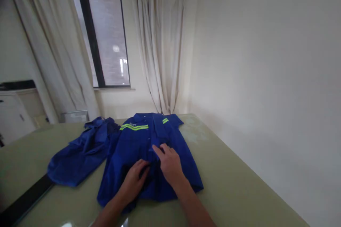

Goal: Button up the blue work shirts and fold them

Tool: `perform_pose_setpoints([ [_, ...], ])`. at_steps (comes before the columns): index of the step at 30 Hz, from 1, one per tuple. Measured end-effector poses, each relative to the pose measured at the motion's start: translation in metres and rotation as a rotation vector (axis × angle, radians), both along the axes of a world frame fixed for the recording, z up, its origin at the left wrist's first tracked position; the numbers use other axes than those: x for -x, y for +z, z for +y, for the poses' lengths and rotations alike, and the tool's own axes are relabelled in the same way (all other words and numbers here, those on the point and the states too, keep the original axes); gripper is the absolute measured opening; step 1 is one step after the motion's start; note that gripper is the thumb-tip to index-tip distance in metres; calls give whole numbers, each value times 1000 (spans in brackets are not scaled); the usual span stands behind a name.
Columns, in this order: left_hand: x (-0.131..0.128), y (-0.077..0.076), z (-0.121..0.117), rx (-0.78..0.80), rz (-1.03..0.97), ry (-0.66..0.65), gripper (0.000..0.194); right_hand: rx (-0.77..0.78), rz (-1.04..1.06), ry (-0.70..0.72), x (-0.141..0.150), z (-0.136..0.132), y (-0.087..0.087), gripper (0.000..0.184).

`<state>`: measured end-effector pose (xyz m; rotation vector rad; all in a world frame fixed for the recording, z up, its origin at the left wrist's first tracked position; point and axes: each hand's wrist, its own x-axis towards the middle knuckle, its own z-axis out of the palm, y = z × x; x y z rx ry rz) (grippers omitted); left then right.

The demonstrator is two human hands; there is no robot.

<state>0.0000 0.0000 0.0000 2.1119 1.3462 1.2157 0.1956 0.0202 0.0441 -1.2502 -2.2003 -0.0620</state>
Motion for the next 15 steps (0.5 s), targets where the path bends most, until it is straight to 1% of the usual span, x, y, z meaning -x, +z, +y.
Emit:
perform_pose_setpoints([
  [1,-1,-6,-1,18,29,-42,22,69,46,74,6,-2,-12,64],
  [3,0,-12,-4,59,38,-80,22,206,164,191,11,-5,-31,63],
  [4,2,-12,-5,77,19,-80,22,261,232,236,12,-7,-37,63],
  [6,3,-8,-5,106,-26,-66,22,324,367,281,12,-9,-39,56],
  [8,3,-5,-4,127,-47,-53,20,327,479,272,14,-10,-35,43],
  [10,3,-4,-2,138,-55,-53,19,293,551,221,20,-11,-32,25],
  [12,2,-4,-1,143,-61,-62,19,258,595,164,27,-11,-33,14],
  [13,2,-5,0,143,-61,-65,19,247,610,148,29,-10,-35,13],
  [15,3,-5,3,137,-50,-53,18,231,625,145,31,-6,-41,20],
])
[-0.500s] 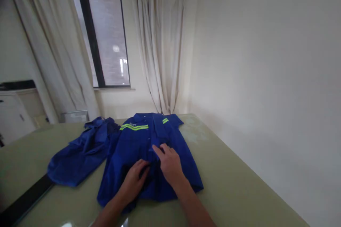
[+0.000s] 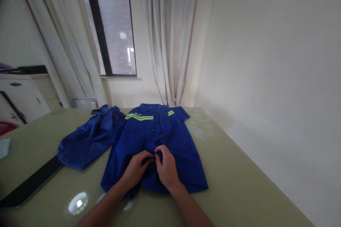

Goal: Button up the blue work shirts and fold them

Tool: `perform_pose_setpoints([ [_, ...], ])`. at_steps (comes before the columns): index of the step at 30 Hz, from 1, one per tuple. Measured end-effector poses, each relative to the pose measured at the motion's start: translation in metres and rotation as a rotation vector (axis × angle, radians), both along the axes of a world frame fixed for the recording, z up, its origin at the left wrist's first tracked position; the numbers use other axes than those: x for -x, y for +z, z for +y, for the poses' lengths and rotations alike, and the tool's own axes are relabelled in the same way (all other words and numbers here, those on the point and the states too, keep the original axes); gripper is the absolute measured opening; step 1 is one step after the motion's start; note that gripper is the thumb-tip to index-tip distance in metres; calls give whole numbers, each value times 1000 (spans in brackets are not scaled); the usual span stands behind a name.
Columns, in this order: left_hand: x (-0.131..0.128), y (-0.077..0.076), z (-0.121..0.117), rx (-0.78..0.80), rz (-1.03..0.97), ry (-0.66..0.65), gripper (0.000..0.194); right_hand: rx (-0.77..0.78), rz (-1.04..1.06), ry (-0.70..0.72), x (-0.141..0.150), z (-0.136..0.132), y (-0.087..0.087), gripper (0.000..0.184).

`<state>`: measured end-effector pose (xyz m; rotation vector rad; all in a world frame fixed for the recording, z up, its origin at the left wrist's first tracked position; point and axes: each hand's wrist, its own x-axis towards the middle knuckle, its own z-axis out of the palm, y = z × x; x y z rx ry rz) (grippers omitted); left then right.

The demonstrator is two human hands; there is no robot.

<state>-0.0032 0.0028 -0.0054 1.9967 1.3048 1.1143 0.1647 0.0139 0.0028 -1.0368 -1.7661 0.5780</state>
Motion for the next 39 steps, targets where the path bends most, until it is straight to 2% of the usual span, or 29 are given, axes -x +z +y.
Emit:
perform_pose_setpoints([
  [4,3,0,4,-56,60,110,17,-33,-16,-5,-7,11,-9,42],
  [8,6,-4,6,-78,133,180,16,-4,-53,4,-15,14,-9,38],
  [12,7,-9,14,-68,167,181,16,15,-80,-16,-13,15,-11,30],
  [15,8,-9,28,-79,172,194,14,-19,-189,-40,-6,25,-13,30],
  [18,9,-6,44,-98,159,214,14,-17,-299,-71,0,41,-15,34],
  [22,11,-3,61,-117,129,233,16,-32,-304,-94,4,57,-15,40],
  [27,18,-6,75,-108,72,186,28,-98,-267,-89,6,64,-14,55],
  [31,22,-10,80,-107,5,147,28,-145,-296,-120,7,68,-10,62],
  [34,23,-11,76,-118,-23,140,23,-149,-243,-116,8,71,-7,56],
  [39,22,-6,63,-161,-15,142,21,-175,-85,43,7,64,-1,32],
])
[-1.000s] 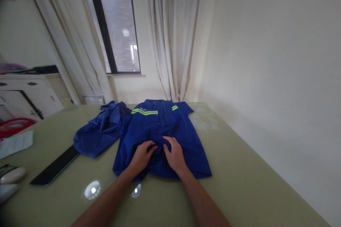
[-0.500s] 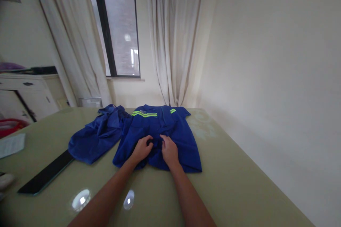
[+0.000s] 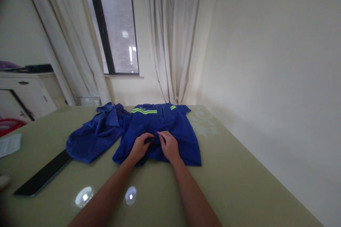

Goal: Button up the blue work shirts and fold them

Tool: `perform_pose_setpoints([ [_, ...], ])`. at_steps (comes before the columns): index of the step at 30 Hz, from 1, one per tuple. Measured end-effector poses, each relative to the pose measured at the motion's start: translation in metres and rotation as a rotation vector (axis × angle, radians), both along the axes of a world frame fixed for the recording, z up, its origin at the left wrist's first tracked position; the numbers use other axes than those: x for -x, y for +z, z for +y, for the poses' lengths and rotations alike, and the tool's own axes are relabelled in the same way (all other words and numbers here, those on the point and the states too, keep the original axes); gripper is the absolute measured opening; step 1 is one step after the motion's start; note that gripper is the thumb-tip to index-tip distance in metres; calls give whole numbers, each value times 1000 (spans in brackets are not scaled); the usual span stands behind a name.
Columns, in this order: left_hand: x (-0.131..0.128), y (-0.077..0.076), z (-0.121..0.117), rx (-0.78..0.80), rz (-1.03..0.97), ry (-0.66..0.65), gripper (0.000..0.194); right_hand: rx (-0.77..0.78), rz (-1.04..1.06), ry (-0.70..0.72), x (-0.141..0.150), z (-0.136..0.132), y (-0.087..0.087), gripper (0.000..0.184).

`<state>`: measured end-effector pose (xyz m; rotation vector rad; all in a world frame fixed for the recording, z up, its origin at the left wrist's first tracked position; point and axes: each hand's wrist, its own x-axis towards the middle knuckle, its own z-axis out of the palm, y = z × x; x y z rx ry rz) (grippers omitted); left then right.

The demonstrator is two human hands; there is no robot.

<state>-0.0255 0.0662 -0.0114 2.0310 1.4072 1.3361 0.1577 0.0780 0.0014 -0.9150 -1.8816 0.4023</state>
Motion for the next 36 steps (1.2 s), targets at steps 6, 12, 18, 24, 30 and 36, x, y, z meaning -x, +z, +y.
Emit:
perform_pose_setpoints([
  [6,-3,4,-9,-38,4,-1,13,53,-23,86,-2,-5,-1,26],
  [12,-3,3,-11,-21,20,-43,34,131,19,149,-2,-7,0,39],
  [18,-4,5,-13,-15,28,-148,33,222,13,112,-1,-8,2,23],
  [24,-5,4,-16,1,-26,-147,39,237,-18,169,-2,-9,0,33],
  [30,-4,4,-16,40,-67,-114,33,252,-58,170,-1,-7,-6,39],
  [36,-2,-1,-13,56,-105,-68,14,242,-88,89,0,-4,-9,27],
])
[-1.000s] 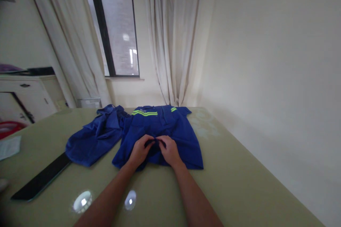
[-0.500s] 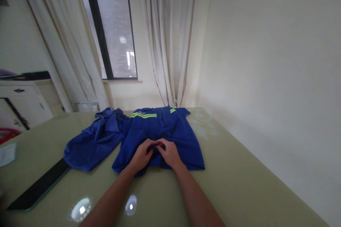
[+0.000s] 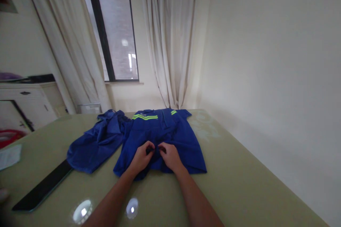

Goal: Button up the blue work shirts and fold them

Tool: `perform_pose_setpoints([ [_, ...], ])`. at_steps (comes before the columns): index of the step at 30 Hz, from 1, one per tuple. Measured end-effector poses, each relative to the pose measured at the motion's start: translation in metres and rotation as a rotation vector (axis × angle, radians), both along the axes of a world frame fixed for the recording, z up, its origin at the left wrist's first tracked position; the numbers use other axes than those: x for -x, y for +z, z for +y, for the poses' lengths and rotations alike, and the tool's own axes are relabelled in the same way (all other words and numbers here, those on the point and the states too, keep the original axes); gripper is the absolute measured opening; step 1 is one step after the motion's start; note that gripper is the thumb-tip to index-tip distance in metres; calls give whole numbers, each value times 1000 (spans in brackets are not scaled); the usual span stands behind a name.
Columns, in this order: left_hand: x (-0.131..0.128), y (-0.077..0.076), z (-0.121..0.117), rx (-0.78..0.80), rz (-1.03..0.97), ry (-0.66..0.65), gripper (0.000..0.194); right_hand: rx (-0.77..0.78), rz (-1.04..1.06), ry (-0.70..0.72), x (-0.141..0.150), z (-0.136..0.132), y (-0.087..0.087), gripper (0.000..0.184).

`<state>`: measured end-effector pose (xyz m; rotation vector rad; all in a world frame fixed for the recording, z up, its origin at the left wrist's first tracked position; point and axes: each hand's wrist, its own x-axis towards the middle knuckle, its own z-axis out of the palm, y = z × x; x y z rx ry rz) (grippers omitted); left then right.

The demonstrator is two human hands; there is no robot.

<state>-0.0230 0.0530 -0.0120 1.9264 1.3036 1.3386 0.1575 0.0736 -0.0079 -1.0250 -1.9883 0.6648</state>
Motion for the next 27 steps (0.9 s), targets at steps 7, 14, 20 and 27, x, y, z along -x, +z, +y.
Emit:
perform_pose_setpoints([
  [7,-1,-2,1,22,-54,-8,19,-25,82,31,1,-3,4,27],
  [14,0,2,-3,20,-62,-63,30,54,262,96,3,-5,6,23],
  [20,0,3,-4,18,-70,-39,20,18,326,40,4,-5,3,10],
  [27,4,2,-2,36,-42,63,15,21,412,44,12,-11,5,24],
])
